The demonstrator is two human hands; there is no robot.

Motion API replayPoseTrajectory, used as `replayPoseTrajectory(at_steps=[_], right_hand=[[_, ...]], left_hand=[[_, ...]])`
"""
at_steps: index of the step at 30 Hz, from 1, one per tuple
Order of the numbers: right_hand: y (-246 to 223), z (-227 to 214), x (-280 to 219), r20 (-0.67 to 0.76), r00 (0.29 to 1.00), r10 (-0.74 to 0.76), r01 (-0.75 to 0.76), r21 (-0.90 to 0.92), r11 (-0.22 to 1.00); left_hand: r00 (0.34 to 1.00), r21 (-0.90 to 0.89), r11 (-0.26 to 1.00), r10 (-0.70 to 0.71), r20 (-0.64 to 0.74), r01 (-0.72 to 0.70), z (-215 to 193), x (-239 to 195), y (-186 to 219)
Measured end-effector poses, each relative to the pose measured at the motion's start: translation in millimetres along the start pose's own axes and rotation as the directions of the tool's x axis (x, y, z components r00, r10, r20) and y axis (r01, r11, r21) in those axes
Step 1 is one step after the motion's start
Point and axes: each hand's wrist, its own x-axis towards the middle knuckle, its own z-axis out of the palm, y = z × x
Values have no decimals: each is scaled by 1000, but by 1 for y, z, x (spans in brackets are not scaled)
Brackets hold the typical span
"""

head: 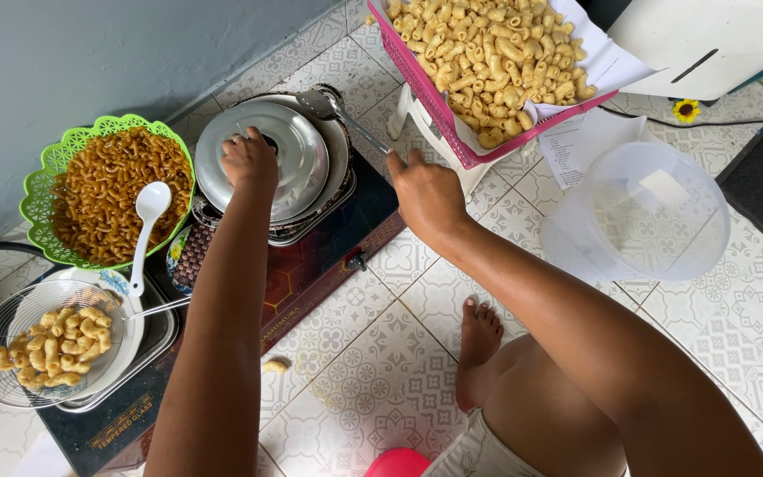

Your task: The person fries dough snacks in a pot of hot oil on a portable stove. They use a slotted spoon to stir the snacks and a wire strainer to remove them from the oil, placing the cooked snacks into a green basket. The person also covers the pot with a lid between batches.

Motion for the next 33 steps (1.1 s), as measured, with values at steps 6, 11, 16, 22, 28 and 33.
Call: replayPoseTrajectory(at_steps=[6,11,16,22,28,33], right_hand=[[1,1,0,2,1000,-5,5,9,1000],[2,-5,2,24,1000,-8,8,-3,1000],[2,-6,2,32,999,-8,8,8,1000],[2,-3,1,27,1000,-11,11,6,1000],[2,0,0,19,1000,-8,8,-2,1000],[3,-3,3,49,999,-6,6,1,1000]], left_hand=[[1000,-4,1000,2,-4,-2,4,1,0],[1000,-4,1000,10,-2,-10,1,1,0],[1000,3,1000,5,4,-5,-3,-4,1],[1000,2,1000,16,-4,-16,-2,-4,2],[1000,5,1000,15,-6,-15,-2,-5,4],[1000,-6,1000,21,-5,-21,-5,-7,2]])
